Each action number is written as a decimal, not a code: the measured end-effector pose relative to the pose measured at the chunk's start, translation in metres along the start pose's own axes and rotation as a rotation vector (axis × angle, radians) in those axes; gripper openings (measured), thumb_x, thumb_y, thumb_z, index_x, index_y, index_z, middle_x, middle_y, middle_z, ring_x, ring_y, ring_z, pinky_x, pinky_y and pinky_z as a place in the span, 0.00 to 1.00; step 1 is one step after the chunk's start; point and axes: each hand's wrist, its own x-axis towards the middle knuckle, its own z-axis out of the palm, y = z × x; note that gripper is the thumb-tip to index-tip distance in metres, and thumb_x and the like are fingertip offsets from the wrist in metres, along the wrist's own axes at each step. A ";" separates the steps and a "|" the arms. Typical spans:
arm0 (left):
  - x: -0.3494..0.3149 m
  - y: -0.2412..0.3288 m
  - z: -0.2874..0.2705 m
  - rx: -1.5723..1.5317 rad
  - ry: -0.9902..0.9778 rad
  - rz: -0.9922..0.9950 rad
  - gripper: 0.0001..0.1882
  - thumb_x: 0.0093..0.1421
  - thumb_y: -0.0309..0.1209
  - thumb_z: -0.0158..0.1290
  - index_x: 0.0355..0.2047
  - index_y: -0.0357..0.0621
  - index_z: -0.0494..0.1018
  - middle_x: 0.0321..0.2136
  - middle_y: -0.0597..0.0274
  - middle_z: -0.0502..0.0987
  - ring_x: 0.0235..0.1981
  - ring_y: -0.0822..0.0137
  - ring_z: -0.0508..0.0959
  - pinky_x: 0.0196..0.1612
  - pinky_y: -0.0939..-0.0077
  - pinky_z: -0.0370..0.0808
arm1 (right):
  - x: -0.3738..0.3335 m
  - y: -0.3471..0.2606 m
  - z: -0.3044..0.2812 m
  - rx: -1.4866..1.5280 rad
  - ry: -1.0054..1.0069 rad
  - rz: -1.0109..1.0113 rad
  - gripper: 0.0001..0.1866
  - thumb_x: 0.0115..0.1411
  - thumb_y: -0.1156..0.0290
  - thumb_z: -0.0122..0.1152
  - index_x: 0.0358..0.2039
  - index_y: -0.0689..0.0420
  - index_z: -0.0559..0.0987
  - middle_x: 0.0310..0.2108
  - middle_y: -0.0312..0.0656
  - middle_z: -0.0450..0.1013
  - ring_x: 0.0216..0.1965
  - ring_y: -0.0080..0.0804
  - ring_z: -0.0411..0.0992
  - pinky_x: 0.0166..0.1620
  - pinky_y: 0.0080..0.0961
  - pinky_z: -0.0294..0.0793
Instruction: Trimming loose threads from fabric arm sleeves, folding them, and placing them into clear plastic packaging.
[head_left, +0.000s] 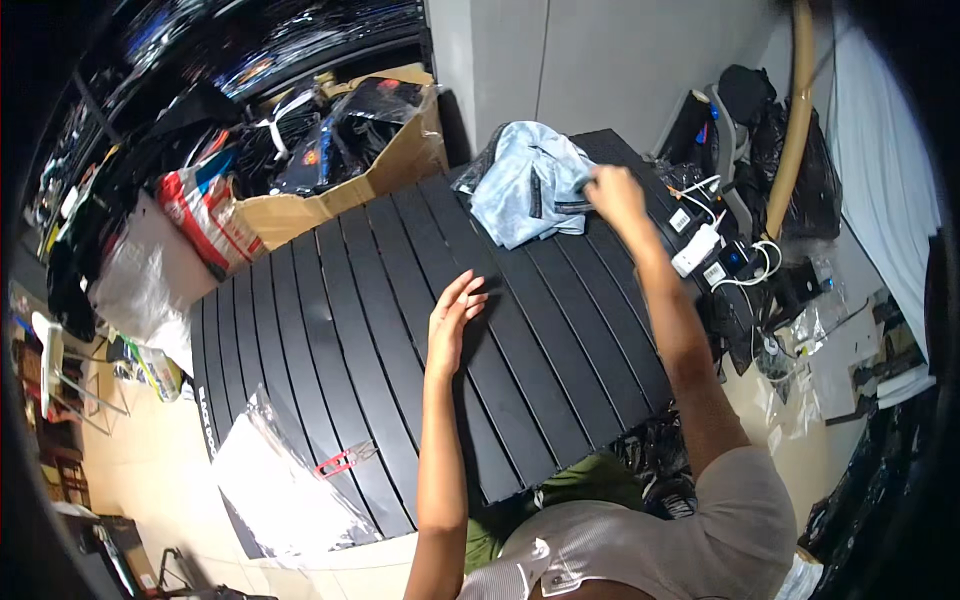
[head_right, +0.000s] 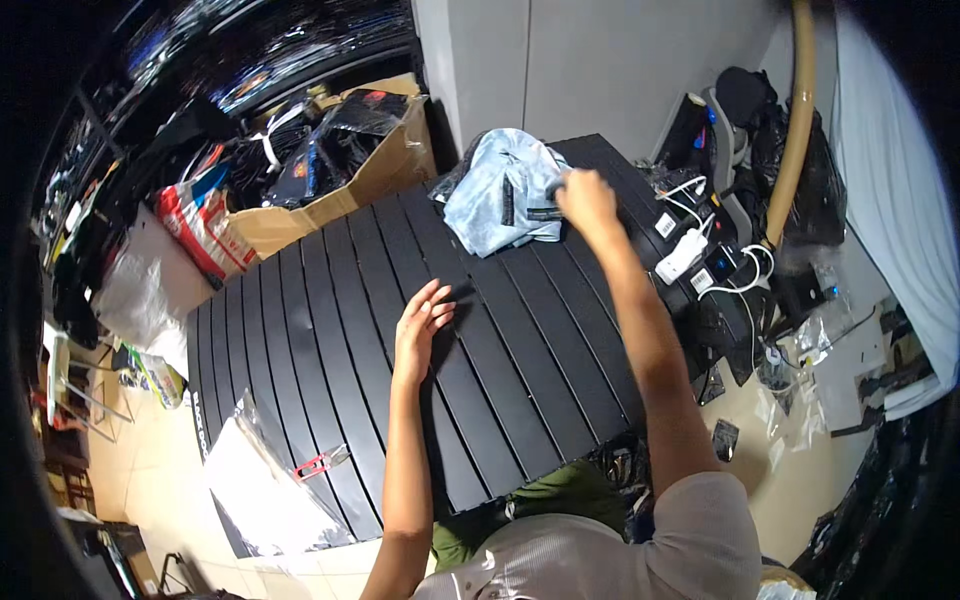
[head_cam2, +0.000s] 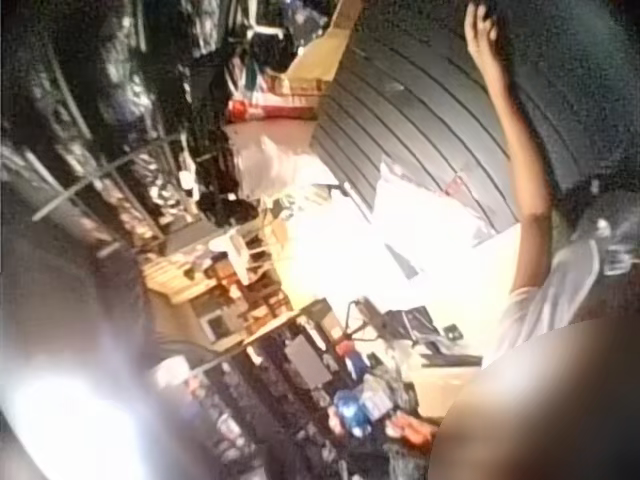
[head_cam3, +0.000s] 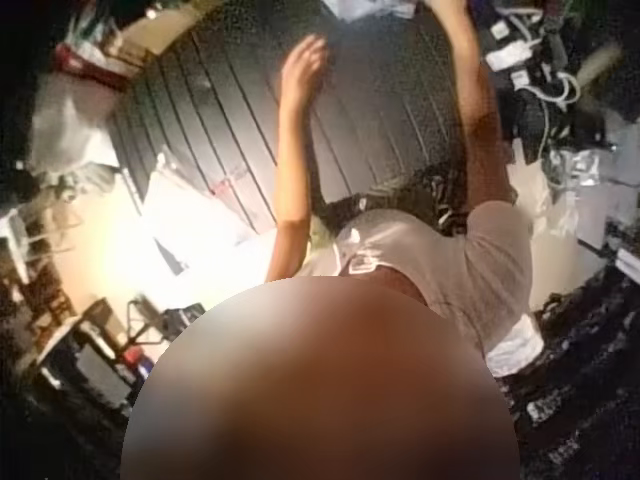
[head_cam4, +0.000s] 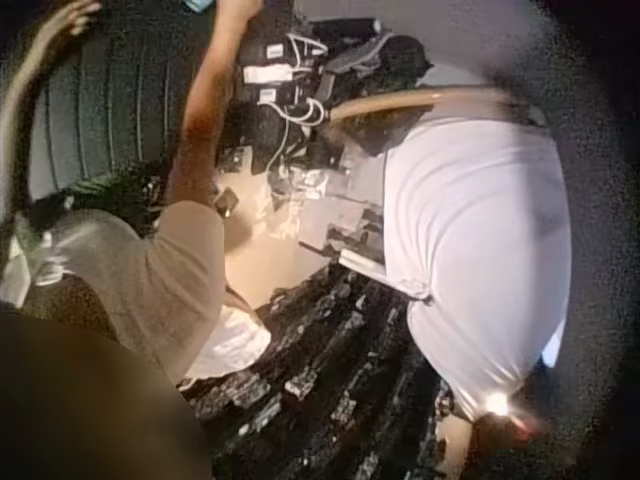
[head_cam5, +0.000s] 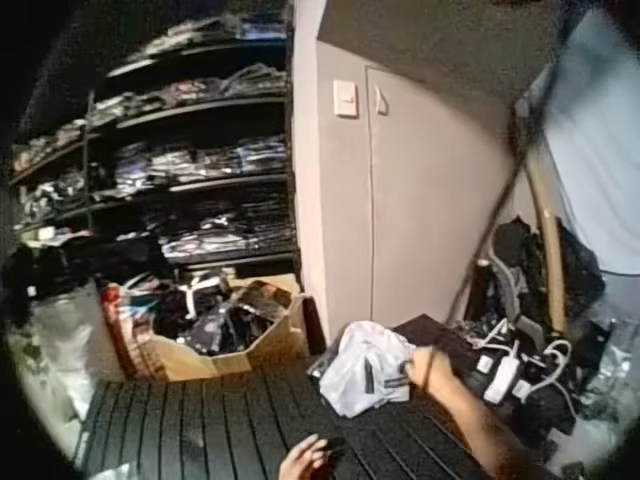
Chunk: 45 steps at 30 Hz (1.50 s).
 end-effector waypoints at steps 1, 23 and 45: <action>0.002 -0.002 0.006 -0.027 -0.012 0.001 0.26 0.60 0.40 0.45 0.56 0.41 0.59 0.50 0.58 0.68 0.45 0.66 0.72 0.51 0.75 0.65 | 0.009 0.006 -0.018 0.145 -0.001 -0.044 0.12 0.53 0.69 0.52 0.37 0.58 0.77 0.24 0.46 0.76 0.21 0.33 0.75 0.29 0.34 0.74; -0.086 0.131 0.014 0.628 0.249 0.210 0.08 0.49 0.24 0.53 0.31 0.40 0.74 0.23 0.74 0.72 0.26 0.81 0.68 0.31 0.89 0.64 | -0.047 -0.028 -0.248 1.233 0.253 -0.304 0.10 0.59 0.68 0.47 0.29 0.59 0.75 0.27 0.38 0.72 0.29 0.22 0.71 0.36 0.19 0.72; -0.267 0.064 -0.009 1.520 0.910 -0.238 0.19 0.51 0.34 0.56 0.41 0.40 0.66 0.34 0.51 0.70 0.36 0.55 0.69 0.41 0.65 0.66 | -0.204 -0.021 -0.001 0.480 -0.321 0.216 0.18 0.48 0.65 0.65 0.30 0.66 0.72 0.20 0.39 0.68 0.22 0.20 0.64 0.26 0.19 0.63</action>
